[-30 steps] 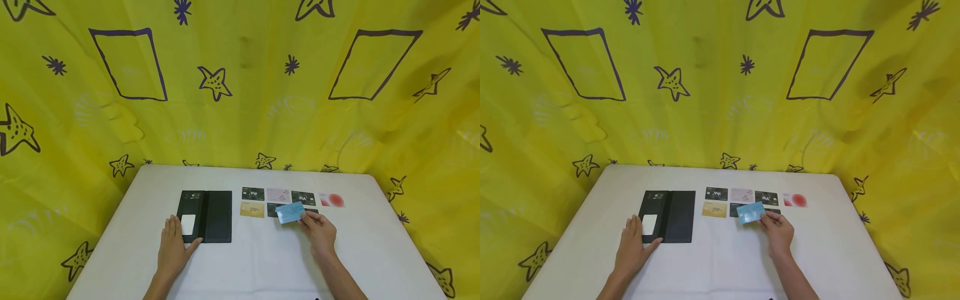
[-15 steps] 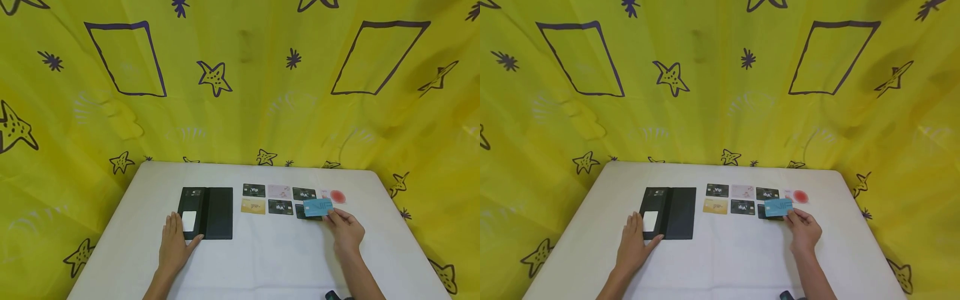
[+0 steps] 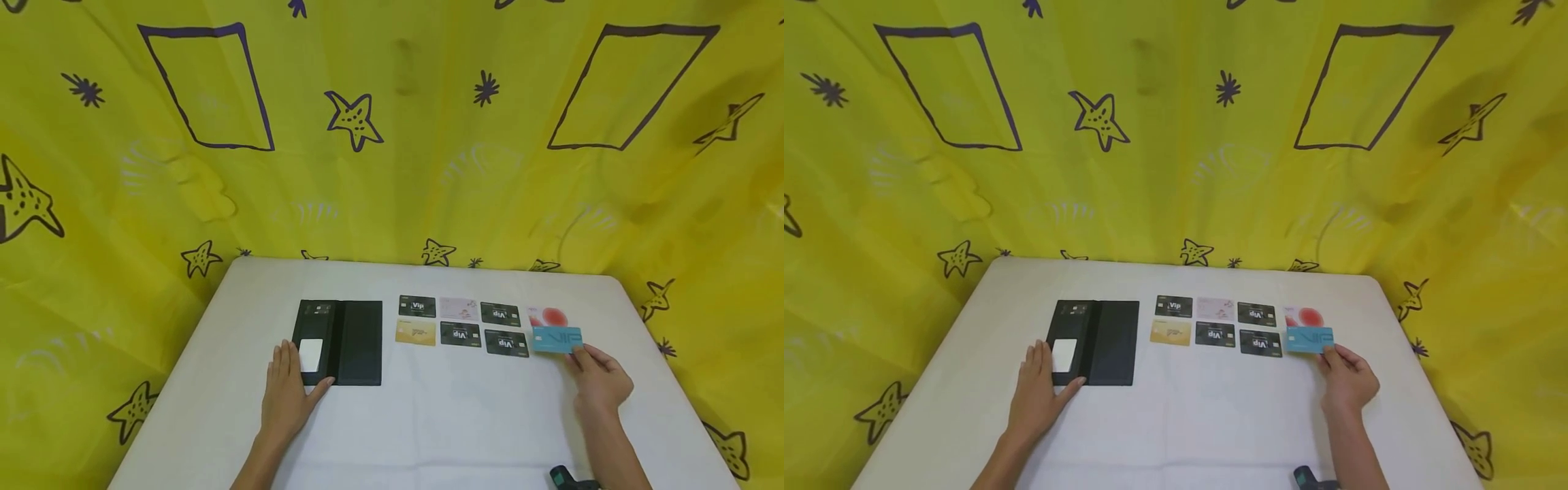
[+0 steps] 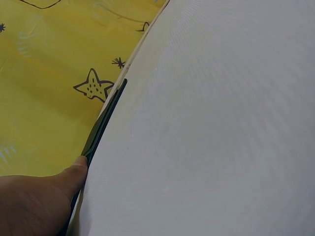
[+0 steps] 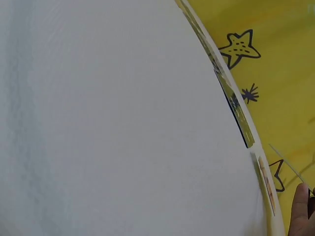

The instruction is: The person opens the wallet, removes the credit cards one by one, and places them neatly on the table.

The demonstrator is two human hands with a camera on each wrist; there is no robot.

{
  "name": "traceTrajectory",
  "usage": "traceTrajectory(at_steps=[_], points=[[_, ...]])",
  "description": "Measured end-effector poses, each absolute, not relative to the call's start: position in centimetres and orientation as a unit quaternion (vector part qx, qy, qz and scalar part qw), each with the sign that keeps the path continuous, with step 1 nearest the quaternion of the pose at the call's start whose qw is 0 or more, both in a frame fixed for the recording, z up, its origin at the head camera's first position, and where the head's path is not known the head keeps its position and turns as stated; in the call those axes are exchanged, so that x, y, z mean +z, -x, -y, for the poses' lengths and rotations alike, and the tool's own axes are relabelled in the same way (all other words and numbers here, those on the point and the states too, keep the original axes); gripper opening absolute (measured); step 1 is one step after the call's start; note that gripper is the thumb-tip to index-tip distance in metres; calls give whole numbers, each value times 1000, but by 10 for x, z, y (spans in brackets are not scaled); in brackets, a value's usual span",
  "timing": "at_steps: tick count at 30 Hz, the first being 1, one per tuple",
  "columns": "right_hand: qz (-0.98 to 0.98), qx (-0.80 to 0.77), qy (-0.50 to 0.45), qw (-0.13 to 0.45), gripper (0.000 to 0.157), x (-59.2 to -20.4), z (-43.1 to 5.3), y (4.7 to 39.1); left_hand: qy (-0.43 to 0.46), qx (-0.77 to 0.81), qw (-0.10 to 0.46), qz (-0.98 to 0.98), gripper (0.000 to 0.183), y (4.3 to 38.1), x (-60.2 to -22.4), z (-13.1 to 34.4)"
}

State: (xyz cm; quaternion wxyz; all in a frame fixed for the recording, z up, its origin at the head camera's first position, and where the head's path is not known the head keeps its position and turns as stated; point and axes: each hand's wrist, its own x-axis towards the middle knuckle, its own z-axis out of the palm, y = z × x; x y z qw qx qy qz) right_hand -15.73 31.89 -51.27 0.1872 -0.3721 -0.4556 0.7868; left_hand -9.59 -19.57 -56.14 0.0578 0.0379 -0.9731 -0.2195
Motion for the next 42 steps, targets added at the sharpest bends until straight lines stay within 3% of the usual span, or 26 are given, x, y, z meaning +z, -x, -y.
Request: traceTrajectory(at_steps=[21,30,37,42], points=[[539,732,392,142,14,-532,-335,157,-31,-223,66,972,107,96,-558,195],[630,672,375,105,43,-530,-334,155,-28,-222,71,972,107,94,-558,194],[642,655,383,111,39,-530,-335,157,-30,-220,69,973,107,95,-560,195],[659,639,378,117,47,-533,-335,157,-31,-220,67,973,107,95,-561,195]])
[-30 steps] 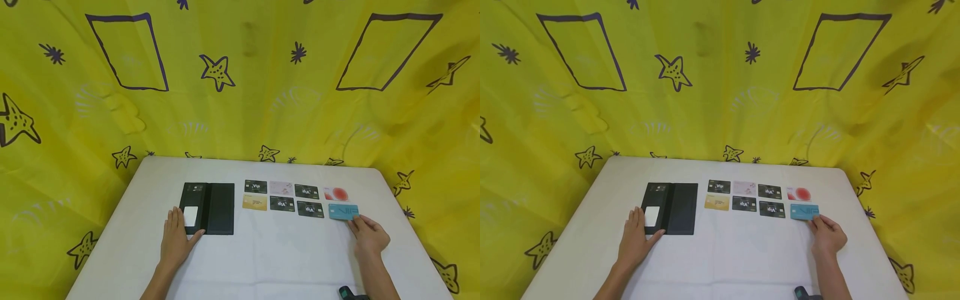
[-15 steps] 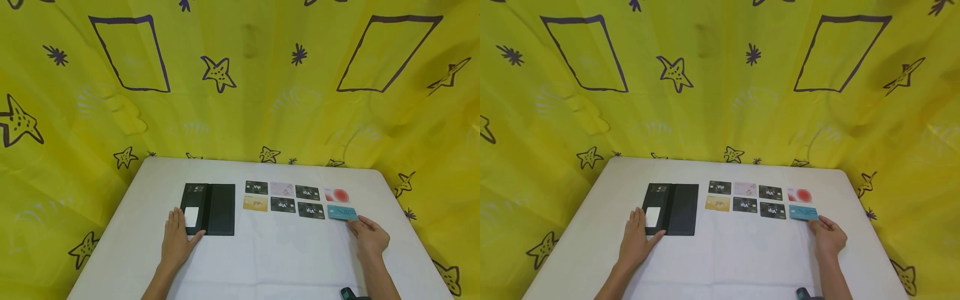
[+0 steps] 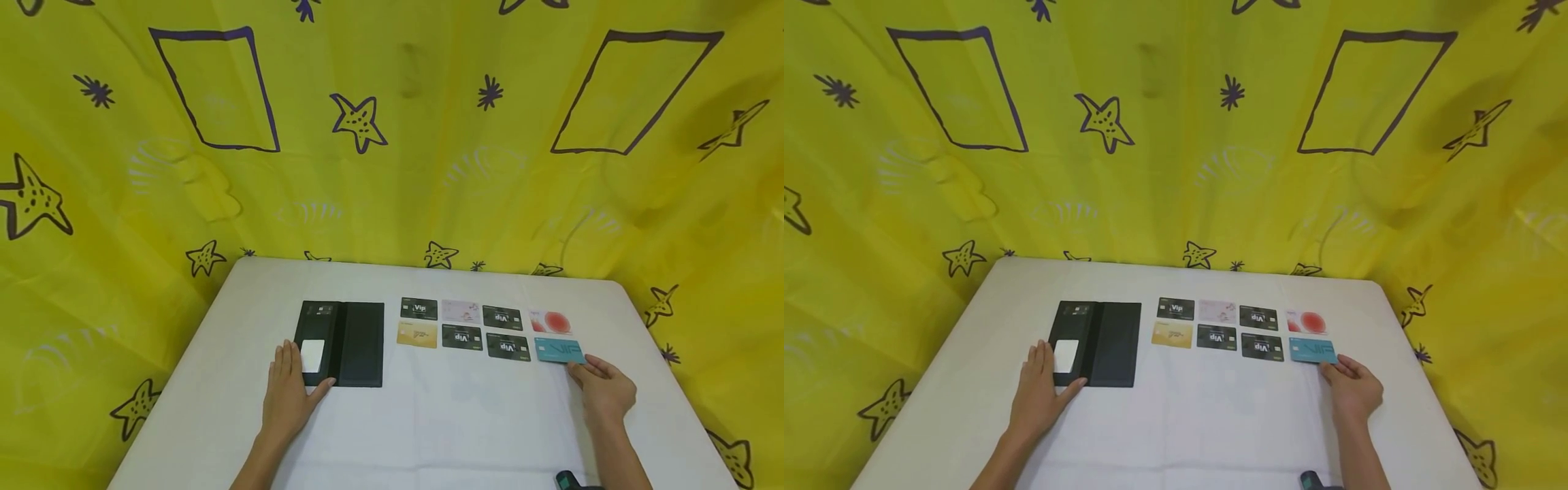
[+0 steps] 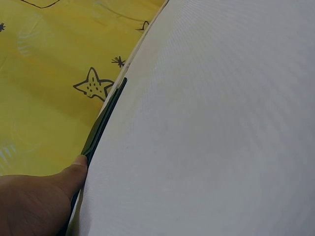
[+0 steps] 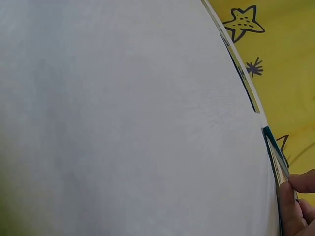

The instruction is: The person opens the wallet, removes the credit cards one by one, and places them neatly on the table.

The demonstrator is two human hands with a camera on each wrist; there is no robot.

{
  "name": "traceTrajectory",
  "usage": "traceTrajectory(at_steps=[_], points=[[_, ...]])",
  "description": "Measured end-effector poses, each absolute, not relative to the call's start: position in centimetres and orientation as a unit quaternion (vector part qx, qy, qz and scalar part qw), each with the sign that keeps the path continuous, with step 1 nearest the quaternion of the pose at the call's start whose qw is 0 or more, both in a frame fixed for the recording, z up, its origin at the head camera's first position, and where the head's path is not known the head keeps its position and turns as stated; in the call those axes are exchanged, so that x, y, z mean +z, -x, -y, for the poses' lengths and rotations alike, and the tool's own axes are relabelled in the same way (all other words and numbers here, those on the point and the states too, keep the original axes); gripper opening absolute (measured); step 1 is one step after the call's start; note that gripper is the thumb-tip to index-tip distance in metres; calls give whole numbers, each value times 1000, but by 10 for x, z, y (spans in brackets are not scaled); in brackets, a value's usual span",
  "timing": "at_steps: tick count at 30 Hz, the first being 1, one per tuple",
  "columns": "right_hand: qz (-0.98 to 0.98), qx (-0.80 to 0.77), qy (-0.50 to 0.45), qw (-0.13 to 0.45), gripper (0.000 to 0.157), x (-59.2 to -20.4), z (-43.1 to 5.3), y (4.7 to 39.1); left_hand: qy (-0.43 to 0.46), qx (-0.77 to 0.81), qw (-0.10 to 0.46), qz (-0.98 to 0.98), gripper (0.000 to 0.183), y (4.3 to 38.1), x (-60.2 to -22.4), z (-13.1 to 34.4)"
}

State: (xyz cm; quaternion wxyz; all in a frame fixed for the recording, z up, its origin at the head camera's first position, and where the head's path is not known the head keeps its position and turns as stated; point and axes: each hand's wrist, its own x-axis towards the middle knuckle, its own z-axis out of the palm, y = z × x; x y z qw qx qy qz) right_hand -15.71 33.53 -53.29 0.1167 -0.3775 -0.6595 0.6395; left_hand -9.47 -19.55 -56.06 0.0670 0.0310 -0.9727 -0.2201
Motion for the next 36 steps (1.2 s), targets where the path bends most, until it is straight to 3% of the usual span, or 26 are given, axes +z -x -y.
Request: traceTrajectory(at_steps=[22,36], points=[[790,496,352,84,51,-533,-332,158,-31,-226,74,971,107,96,-561,196],[812,482,313,102,52,-527,-326,156,-27,-228,89,969,109,95,-563,195]])
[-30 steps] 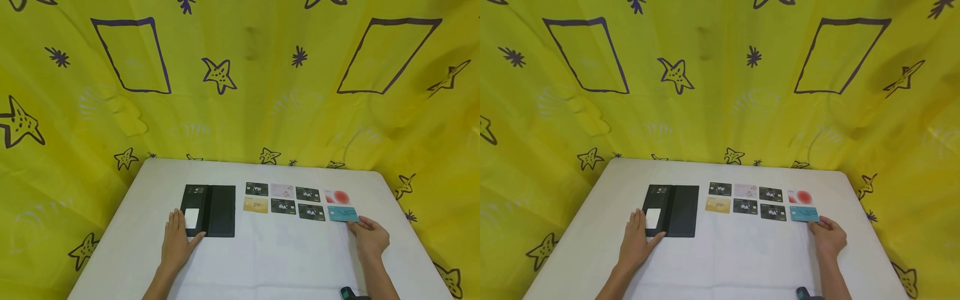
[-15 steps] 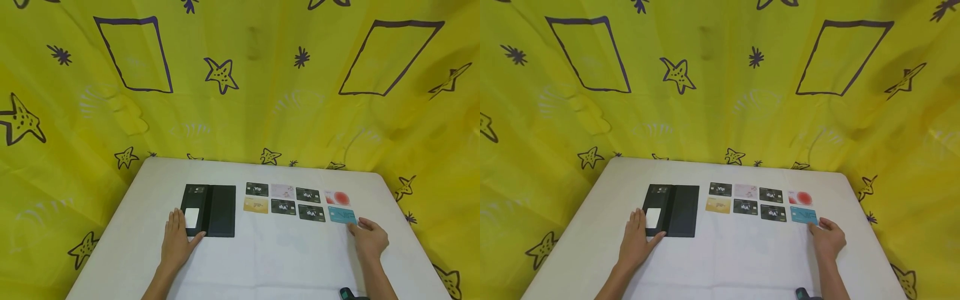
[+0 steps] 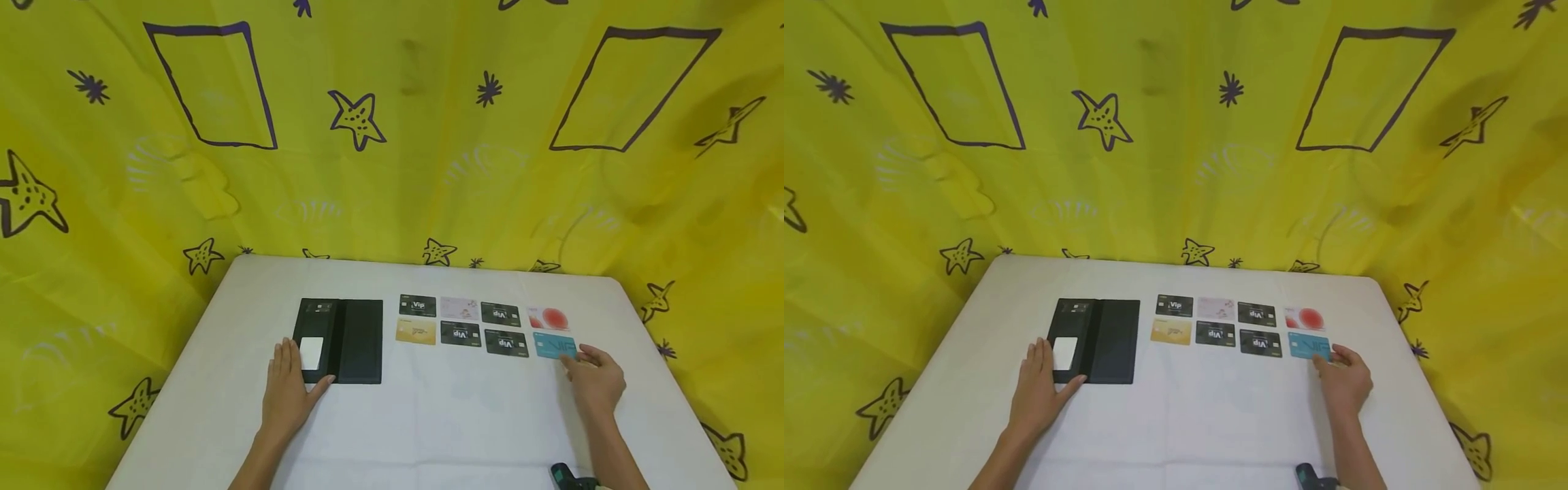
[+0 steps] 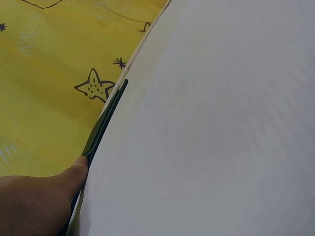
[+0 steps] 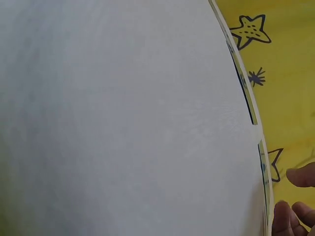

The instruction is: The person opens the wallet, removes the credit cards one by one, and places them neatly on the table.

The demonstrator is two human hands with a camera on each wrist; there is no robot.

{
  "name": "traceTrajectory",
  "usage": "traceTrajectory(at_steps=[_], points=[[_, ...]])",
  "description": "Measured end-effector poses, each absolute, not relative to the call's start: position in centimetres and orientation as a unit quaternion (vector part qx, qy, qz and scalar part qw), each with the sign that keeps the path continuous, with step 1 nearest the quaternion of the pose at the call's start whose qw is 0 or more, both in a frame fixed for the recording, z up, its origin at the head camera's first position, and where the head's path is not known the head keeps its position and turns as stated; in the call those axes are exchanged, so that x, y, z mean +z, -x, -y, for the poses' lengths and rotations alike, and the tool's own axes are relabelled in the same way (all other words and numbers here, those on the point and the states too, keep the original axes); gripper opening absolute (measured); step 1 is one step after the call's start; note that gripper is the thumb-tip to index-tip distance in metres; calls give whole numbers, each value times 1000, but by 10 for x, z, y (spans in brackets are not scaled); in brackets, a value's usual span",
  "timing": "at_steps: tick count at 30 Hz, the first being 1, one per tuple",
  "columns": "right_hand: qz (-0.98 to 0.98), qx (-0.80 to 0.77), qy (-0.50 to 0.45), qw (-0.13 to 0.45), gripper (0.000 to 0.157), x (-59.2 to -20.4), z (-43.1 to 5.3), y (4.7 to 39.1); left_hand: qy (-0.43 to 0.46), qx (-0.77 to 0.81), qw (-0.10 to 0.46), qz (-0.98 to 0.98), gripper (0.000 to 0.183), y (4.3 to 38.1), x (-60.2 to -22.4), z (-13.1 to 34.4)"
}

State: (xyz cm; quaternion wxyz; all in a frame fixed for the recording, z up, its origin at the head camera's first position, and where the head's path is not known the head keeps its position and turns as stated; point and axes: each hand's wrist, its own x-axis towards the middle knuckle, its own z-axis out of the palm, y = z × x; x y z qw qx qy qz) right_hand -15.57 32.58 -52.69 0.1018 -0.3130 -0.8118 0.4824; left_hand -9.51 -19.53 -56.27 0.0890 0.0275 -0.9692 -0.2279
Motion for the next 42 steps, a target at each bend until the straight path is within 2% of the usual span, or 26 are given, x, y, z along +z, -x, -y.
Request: traceTrajectory(at_steps=[11,21,34,42], points=[[840,461,265,110,51,-505,-294,166,-30,-224,81,971,108,97,-559,199],[840,481,214,132,38,-507,-269,168,-28,-227,63,971,108,94,-556,197],[843,524,98,70,36,-509,-215,172,-24,-220,88,971,108,93,-561,196],[827,555,79,44,33,-505,-182,171,-25,-223,86,971,108,94,-562,197]])
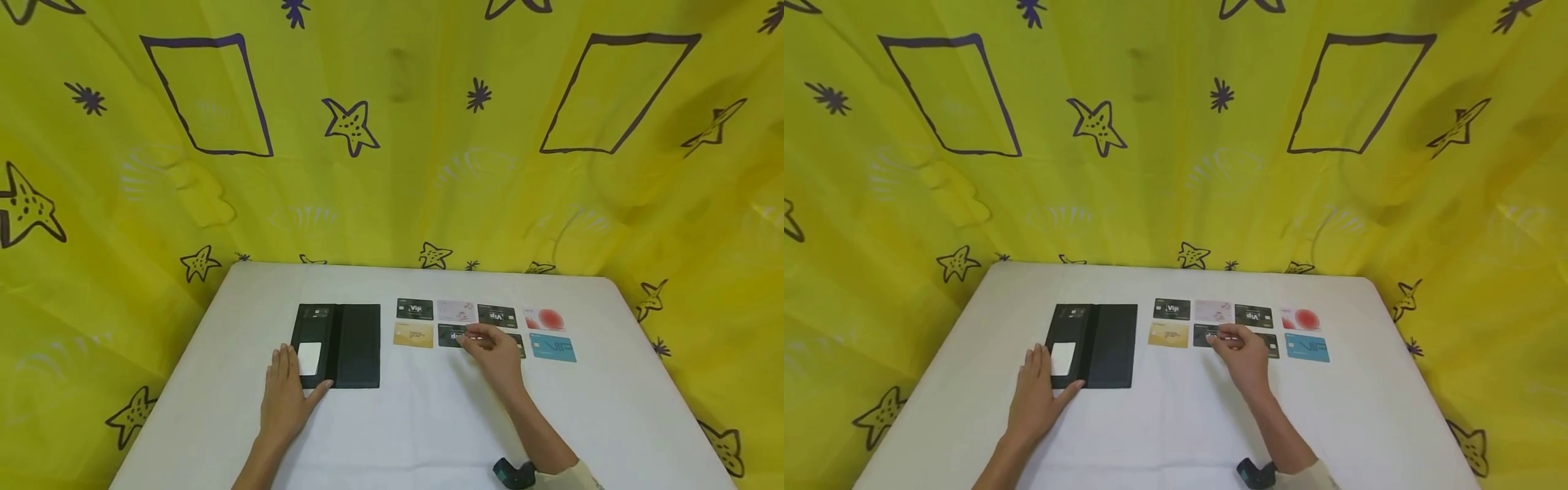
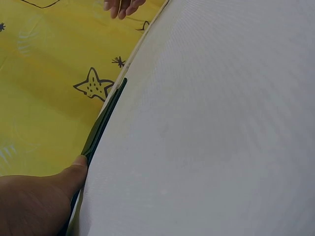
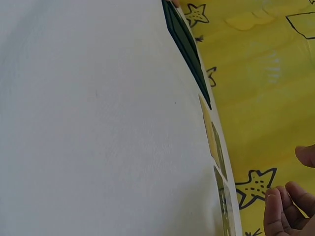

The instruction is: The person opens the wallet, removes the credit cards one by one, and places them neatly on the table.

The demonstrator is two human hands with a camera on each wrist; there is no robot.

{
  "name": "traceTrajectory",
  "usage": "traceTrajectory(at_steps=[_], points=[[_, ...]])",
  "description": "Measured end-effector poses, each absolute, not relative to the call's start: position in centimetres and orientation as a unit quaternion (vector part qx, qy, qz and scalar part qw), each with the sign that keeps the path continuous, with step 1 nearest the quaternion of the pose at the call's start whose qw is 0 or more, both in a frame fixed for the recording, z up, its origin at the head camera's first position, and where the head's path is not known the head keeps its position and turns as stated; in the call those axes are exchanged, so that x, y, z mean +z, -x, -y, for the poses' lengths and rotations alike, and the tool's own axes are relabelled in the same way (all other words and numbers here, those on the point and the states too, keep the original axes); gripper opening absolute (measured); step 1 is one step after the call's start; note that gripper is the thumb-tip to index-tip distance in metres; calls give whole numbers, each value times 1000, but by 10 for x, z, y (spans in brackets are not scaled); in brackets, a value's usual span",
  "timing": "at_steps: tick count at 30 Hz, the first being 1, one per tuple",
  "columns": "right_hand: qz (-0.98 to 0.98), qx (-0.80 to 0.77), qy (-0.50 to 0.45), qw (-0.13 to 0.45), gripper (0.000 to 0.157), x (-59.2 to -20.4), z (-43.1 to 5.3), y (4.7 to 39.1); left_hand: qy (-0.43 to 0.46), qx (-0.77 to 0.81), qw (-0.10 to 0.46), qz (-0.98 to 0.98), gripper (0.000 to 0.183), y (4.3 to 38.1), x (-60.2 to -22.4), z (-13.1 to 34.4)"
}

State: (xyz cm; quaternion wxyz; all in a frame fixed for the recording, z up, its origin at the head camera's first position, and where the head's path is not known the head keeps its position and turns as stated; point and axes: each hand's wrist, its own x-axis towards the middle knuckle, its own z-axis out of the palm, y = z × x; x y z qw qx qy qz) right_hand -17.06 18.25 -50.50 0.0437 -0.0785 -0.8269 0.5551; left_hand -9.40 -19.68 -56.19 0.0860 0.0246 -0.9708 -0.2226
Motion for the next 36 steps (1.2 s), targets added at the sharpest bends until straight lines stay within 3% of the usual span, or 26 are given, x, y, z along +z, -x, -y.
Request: traceTrajectory(at_steps=[36], points=[[791,600,-121,-16,26,-497,-49,198,-31,-219,65,973,107,95,-561,197]])
